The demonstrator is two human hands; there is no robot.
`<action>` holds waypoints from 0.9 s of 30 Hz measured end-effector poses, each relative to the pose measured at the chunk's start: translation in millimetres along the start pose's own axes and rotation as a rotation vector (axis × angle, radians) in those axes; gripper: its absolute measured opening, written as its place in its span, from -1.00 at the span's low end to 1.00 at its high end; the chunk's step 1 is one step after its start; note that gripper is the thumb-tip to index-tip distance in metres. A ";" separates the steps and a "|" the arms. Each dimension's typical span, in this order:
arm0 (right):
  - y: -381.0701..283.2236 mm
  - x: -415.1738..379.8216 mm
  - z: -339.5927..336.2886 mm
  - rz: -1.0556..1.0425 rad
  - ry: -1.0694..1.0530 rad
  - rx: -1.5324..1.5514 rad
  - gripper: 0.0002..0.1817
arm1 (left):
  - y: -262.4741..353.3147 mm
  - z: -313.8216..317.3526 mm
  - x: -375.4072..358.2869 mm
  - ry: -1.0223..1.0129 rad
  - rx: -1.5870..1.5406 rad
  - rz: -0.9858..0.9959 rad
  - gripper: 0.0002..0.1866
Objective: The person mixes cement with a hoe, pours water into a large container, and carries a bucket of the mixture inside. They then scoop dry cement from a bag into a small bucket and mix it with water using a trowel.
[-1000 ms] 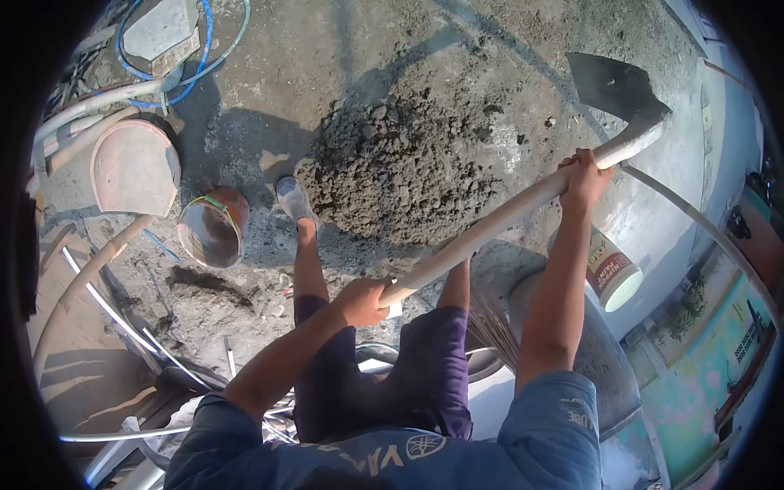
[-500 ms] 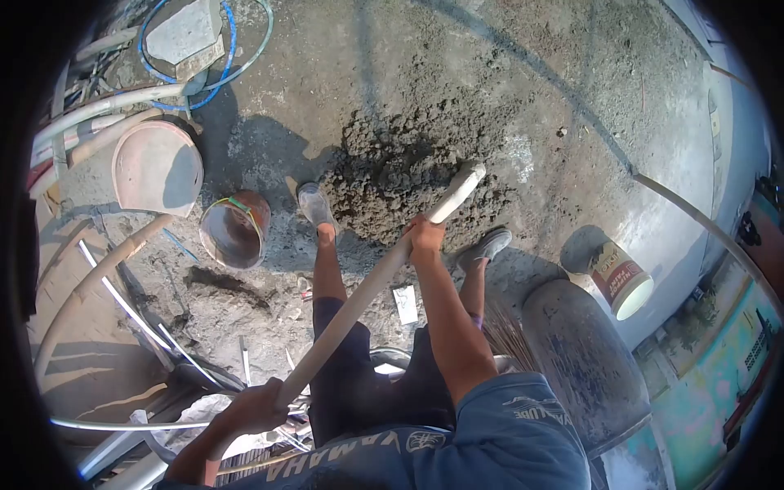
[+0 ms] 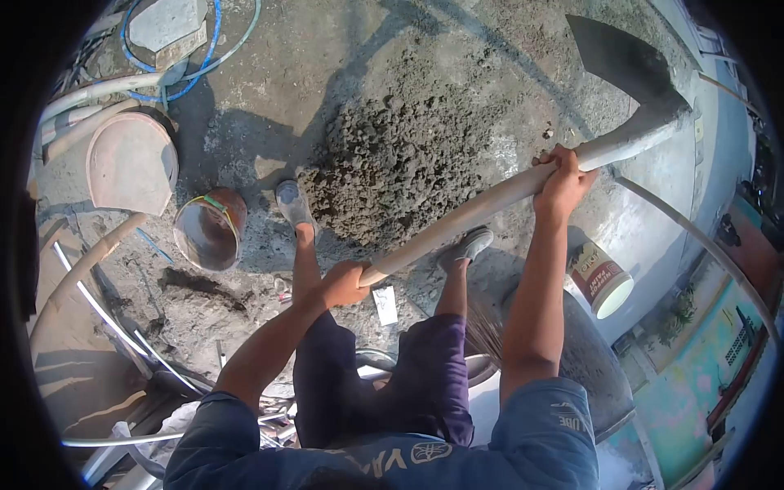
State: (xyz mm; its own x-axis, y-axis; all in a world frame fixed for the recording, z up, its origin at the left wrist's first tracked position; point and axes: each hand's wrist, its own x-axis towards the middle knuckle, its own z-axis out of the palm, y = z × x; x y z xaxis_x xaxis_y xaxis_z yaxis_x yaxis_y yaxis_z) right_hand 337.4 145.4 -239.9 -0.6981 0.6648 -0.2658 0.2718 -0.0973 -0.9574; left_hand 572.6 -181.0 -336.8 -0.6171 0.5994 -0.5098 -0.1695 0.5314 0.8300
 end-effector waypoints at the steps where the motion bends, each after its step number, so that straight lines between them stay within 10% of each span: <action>1: -6.1 34.8 13.7 -0.001 -0.016 -0.092 -0.70 | 27.4 8.0 12.9 0.029 -0.035 -0.023 -0.69; 5: 92.1 98.2 36.0 0.363 -0.282 -0.447 -0.91 | 150.5 19.3 -25.2 -0.016 -0.275 -0.329 -0.59; 8: 223.8 -36.9 29.9 0.783 -0.499 -0.877 -0.85 | 242.1 -2.4 -112.9 -0.218 -0.578 -0.596 -0.47; 12: 247.4 -129.5 14.3 1.142 -0.358 -0.601 -0.87 | 236.1 -53.9 -168.3 -0.278 -0.445 -0.761 -0.44; 16: 199.2 -204.6 24.7 0.921 -0.053 -0.463 -0.91 | 170.1 -101.6 -256.3 -0.442 -0.251 -0.736 -0.50; 21: 150.2 -324.2 37.2 0.890 -0.048 -0.041 -0.41 | -55.0 -107.4 -397.4 -0.380 0.319 -0.675 -0.61; 27: 21.4 -276.6 20.0 0.387 -0.107 0.091 -0.46 | -130.3 -68.1 -220.2 -0.197 0.360 -0.313 -0.74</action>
State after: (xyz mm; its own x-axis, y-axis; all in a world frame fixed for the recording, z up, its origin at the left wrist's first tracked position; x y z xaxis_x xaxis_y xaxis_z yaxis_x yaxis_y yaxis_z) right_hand 523.1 -55.3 -189.2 -0.6220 0.4861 -0.6138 0.4716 -0.3932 -0.7893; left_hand 678.3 -423.0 -317.2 -0.4170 0.4614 -0.7831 -0.0265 0.8550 0.5179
